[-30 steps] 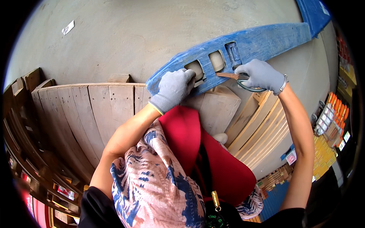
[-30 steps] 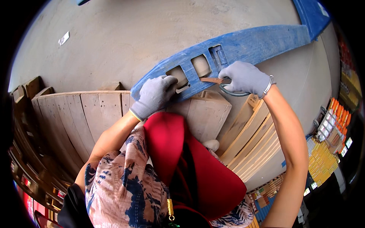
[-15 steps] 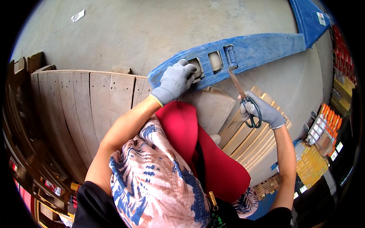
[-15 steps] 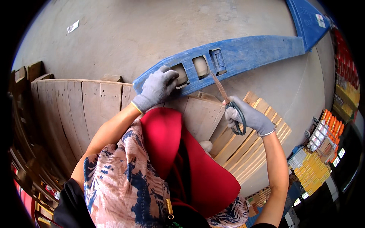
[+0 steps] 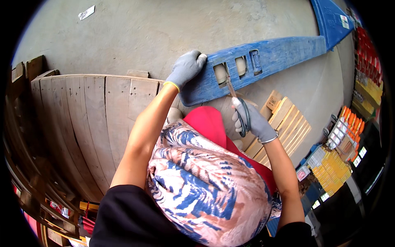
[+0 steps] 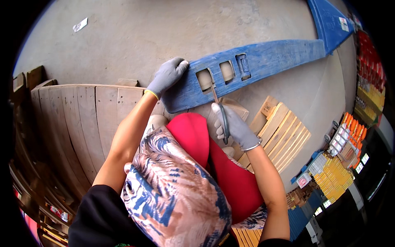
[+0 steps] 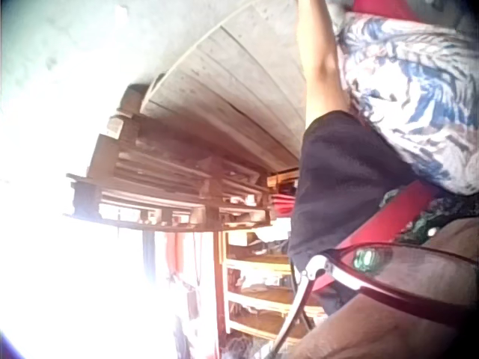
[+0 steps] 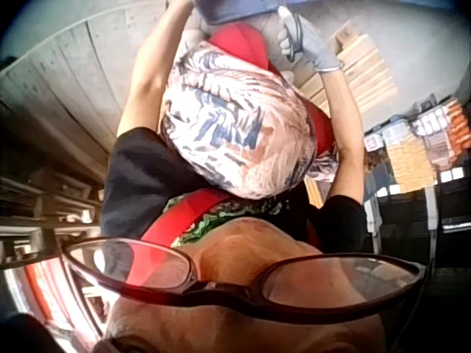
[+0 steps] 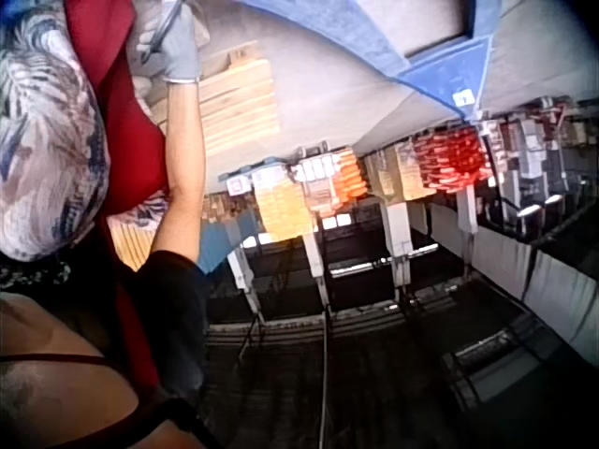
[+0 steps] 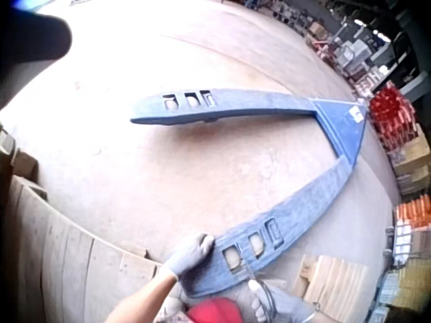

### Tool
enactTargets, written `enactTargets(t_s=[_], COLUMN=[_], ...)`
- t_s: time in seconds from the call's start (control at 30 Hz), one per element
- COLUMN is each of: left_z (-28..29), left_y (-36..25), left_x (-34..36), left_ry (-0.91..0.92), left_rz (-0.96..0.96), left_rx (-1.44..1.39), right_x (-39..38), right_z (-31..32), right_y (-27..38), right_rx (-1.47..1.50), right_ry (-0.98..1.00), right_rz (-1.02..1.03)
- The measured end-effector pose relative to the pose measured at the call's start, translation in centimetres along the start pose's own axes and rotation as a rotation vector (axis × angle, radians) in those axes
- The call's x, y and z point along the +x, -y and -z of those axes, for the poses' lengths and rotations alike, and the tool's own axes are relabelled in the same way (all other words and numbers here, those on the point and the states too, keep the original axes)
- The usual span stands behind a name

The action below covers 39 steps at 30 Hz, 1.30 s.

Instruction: The person uses a pair of scissors to scrape and clean the wheels and rollers on the forks of a blue manual pallet jack. They manipulate the jack's handle to position the forks and work on the components while standing in a warehouse environment.

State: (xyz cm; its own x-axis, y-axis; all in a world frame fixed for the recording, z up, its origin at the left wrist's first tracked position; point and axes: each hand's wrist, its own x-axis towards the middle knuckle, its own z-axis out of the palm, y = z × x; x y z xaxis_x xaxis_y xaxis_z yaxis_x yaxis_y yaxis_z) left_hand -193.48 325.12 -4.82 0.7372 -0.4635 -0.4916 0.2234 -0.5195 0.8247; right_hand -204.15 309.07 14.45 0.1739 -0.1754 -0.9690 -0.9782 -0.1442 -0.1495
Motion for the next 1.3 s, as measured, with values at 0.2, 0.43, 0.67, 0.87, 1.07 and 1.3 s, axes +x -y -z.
enactTargets(t_s=[0.2,0.43,0.67,0.87,1.07,1.3], left_z=[-1.9,-0.4,0.1,0.0,-0.4,-0.4], left_y=[0.0,-1.2,-1.4,-1.5,-1.6,-1.9], left_x=[1.3,0.6,0.6,0.2,0.5,0.5], left_ry=[0.047,0.139,0.166,0.146,0.143,0.152], left_rz=[-0.111,-0.012,0.004,-0.032,-0.026,-0.018], left_rx=[-0.003,0.009,0.000,-0.002,0.083,0.150], right_x=[2.6,4.4,4.0,4.0,7.3,1.2], right_z=[1.8,0.9,-0.1,0.1,-0.2,1.4], right_y=[4.8,8.2,7.4,6.7,5.2,3.2], right_rx=[-0.270,-0.491,-0.381,-0.351,-0.262,-0.109], right_ry=[0.015,0.037,-0.028,0.003,-0.040,0.053], right_rz=[-0.194,-0.316,-0.304,-0.247,-0.182,-0.015])
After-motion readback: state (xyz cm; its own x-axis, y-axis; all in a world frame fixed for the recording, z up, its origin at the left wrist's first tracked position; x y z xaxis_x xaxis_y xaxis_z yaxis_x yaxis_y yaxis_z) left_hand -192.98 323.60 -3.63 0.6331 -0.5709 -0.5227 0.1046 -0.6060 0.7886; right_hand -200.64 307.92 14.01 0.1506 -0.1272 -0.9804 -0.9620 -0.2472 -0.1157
